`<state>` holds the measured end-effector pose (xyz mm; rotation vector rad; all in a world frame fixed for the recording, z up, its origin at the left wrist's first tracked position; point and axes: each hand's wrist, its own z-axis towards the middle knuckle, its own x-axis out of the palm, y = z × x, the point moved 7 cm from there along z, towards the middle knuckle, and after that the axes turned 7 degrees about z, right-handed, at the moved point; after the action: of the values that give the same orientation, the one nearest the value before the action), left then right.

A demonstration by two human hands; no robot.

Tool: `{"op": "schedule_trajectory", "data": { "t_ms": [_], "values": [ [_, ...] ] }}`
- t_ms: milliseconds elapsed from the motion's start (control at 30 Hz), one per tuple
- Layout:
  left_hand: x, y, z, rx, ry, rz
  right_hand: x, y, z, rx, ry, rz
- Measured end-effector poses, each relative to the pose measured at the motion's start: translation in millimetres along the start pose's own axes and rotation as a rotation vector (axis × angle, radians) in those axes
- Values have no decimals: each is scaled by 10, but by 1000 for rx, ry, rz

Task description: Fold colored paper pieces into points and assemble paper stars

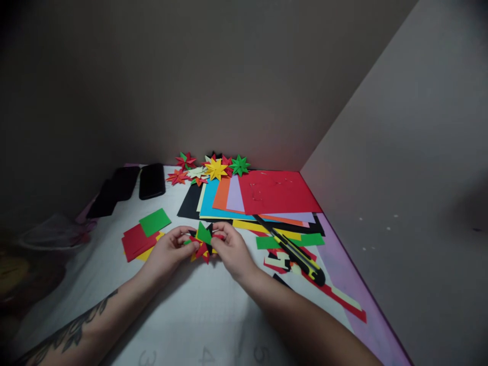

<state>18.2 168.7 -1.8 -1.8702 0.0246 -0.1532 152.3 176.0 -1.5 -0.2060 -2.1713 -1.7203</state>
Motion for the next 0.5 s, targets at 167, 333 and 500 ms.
{"op": "schedule_trajectory", "data": {
  "t_ms": [167, 333, 500],
  "values": [
    [14, -37, -17, -18, 4, 53, -38, 34, 37, -114, -7, -151],
    [63, -67, -38, -33, 84, 126, -59, 90, 34, -258, 45, -291],
    [103, -93, -52, -9, 122, 82, -10, 252, -50, -508, 118, -429]
  ]
}}
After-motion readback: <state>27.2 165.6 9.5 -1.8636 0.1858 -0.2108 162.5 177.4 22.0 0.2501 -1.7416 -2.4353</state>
